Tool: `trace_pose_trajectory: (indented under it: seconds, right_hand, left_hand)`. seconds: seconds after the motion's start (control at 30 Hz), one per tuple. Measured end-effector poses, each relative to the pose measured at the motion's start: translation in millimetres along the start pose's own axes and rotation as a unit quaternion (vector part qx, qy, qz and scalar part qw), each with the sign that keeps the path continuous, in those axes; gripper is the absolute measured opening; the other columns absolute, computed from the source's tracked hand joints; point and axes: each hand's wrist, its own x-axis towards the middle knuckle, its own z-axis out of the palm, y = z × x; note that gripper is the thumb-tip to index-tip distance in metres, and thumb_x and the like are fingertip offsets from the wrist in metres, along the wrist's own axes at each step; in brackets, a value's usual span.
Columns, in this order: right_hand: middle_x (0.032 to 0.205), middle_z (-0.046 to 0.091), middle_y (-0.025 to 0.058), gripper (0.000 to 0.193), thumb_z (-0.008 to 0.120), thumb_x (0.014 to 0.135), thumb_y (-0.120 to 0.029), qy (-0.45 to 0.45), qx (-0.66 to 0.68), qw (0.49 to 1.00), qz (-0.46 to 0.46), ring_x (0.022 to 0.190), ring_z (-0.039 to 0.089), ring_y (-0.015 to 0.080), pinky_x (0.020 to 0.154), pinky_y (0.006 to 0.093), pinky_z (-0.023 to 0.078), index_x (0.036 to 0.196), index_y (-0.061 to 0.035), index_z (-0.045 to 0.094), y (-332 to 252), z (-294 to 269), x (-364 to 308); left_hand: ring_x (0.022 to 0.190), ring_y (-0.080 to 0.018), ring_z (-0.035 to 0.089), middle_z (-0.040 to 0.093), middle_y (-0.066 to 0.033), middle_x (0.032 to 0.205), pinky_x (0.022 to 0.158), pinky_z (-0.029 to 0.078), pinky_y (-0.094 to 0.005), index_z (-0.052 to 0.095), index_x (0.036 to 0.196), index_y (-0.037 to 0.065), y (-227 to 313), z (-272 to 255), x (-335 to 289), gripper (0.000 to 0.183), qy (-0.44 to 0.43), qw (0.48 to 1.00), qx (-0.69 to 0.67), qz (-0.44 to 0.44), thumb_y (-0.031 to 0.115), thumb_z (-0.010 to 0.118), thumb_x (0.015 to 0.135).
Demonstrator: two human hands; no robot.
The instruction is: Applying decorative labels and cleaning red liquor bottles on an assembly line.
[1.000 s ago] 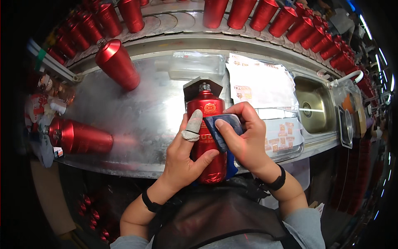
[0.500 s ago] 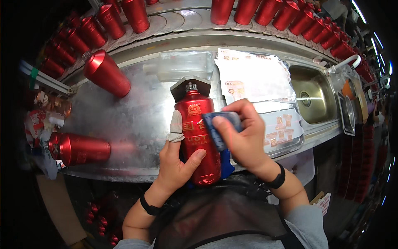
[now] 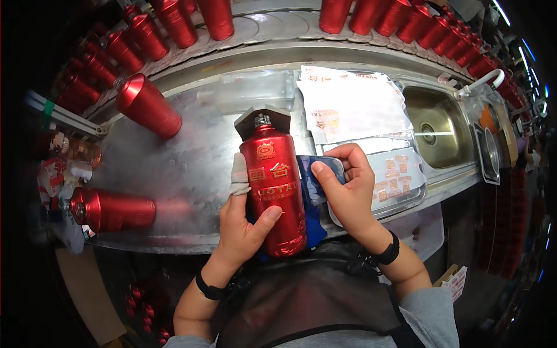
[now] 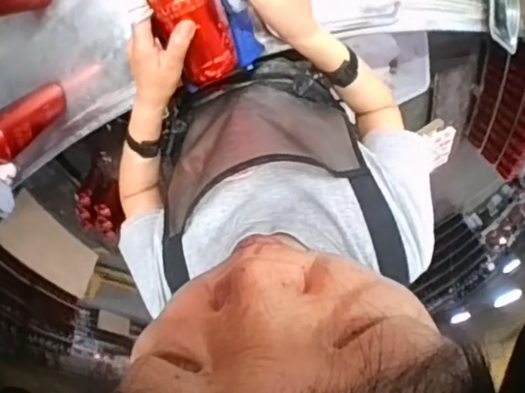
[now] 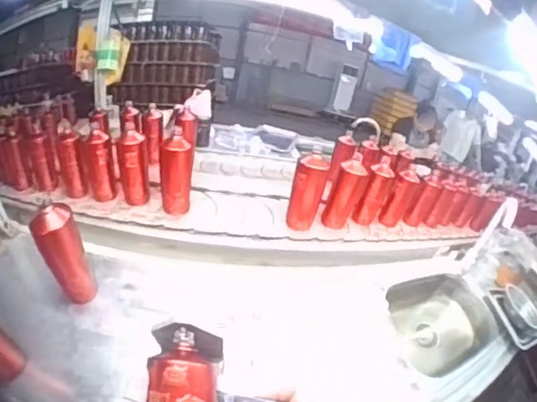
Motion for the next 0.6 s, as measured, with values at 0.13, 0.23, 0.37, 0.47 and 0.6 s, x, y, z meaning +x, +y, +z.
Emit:
trace_pose_trajectory:
  seconds: [0.13, 0.23, 0.37, 0.47, 0.6]
  right_hand:
    - [0.078, 0.063, 0.0064, 0.019, 0.072, 0.087, -0.010, -0.020, -0.131, 0.983, -0.130, 0.068, 0.058, 0.0095, 0.061, 0.0257, 0.047, 0.096, -0.0008, 0.058, 14.8, 1.4, 5.7]
    - [0.077, 0.063, 0.0091, 0.020, 0.073, 0.086, -0.010, 0.001, -0.139, 0.984, -0.108, 0.068, 0.061, 0.0143, 0.061, 0.0282, 0.048, 0.097, -0.0011, 0.058, 17.5, -7.5, 6.7]
    - [0.078, 0.063, 0.0083, 0.022, 0.073, 0.076, 0.000, -0.066, -0.174, 0.948, -0.257, 0.067, 0.061, 0.0212, 0.062, 0.0336, 0.047, 0.095, -0.0026, 0.064, -10.0, 0.4, 0.9]
    - [0.089, 0.065, 0.0064, 0.036, 0.076, 0.059, 0.006, -0.173, -0.240, 0.874, -0.386, 0.079, 0.059, 0.0257, 0.067, 0.0361, 0.046, 0.093, -0.0066, 0.072, -19.9, -2.8, -2.2]
    - [0.089, 0.065, 0.0061, 0.035, 0.075, 0.058, 0.002, -0.242, -0.244, 0.857, -0.384, 0.080, 0.060, 0.0256, 0.069, 0.0370, 0.046, 0.092, -0.0064, 0.071, -28.8, -8.5, -12.9]
  left_hand:
    - [0.115, -0.0257, 0.062, 0.062, -0.0199, 0.128, 0.099, 0.046, -0.0348, 0.023, 0.153, -0.004, 0.2, 0.1, -2.5, 0.087, -0.001, 0.999, -0.018, -0.027, 0.031, 0.071, 0.089]
    - [0.122, -0.0270, 0.058, 0.056, -0.0217, 0.135, 0.103, 0.043, -0.0357, 0.019, 0.154, -0.003, -0.4, -1.7, -1.6, 0.096, -0.009, 1.000, -0.010, -0.026, 0.038, 0.074, 0.087]
    - [0.129, -0.0291, 0.052, 0.047, -0.0244, 0.144, 0.106, 0.041, -0.0359, 0.014, 0.155, -0.003, -17.3, -11.6, -11.4, 0.117, -0.035, 0.997, -0.067, -0.034, 0.051, 0.081, 0.076]
    - [0.137, -0.0344, 0.043, 0.040, -0.0265, 0.149, 0.114, 0.031, -0.0440, 0.006, 0.156, -0.003, -15.8, -19.5, -19.9, 0.140, -0.066, 0.998, -0.001, -0.001, 0.060, 0.087, 0.060]
    - [0.144, -0.0413, 0.029, 0.033, -0.0287, 0.152, 0.118, 0.001, -0.0582, -0.007, 0.155, -0.002, -7.1, -27.2, -24.0, 0.153, -0.172, 0.979, 0.107, 0.005, 0.058, 0.090, 0.053]
